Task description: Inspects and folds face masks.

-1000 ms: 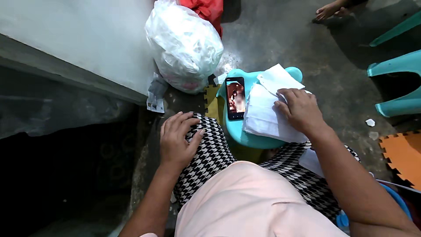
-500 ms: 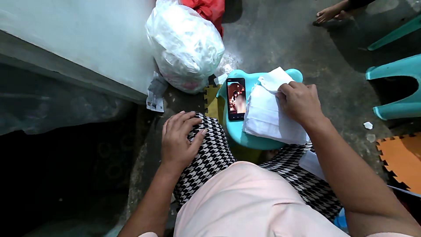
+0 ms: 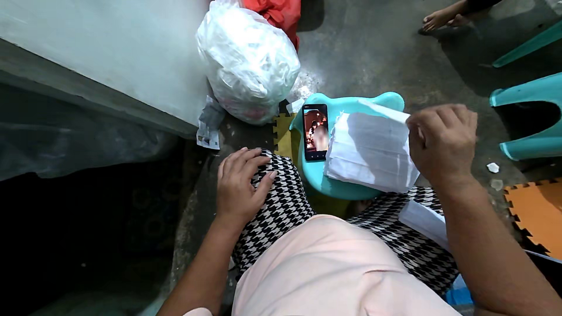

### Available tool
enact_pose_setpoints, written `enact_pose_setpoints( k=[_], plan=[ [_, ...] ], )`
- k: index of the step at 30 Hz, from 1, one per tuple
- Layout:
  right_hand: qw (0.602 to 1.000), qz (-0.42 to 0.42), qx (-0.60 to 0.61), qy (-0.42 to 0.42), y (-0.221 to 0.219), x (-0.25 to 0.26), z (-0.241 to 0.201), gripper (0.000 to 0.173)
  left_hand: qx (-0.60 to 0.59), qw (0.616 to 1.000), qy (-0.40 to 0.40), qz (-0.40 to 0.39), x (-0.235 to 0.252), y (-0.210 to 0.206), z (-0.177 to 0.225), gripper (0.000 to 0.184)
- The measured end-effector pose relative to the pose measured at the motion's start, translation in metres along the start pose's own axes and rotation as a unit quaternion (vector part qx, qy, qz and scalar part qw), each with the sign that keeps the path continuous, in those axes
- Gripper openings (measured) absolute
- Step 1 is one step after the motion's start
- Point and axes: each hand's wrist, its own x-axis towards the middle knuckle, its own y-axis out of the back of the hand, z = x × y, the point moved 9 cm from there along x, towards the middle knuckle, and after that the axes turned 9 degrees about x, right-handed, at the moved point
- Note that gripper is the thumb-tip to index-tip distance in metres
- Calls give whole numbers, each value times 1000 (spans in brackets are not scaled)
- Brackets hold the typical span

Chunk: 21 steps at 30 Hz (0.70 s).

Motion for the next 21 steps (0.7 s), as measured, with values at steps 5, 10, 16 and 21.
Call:
enact_pose_setpoints(
  k=[5,10,16,21],
  plan=[
    [998,15,34,42,-8,-52,-10,18,8,1000,-3,-6,1,0,3,38],
    [998,6,48,32,-19,-75,-9,17,9,1000,-7,-9,3,-1,7,39],
    [998,-1,65,25,-25,-85,-9,16,15,1000,-7,-7,1,-1,6,38],
    [996,-10,85,23,-29,-87,-11,17,11,1000,-5,-10,1,0,5,37]
  ],
)
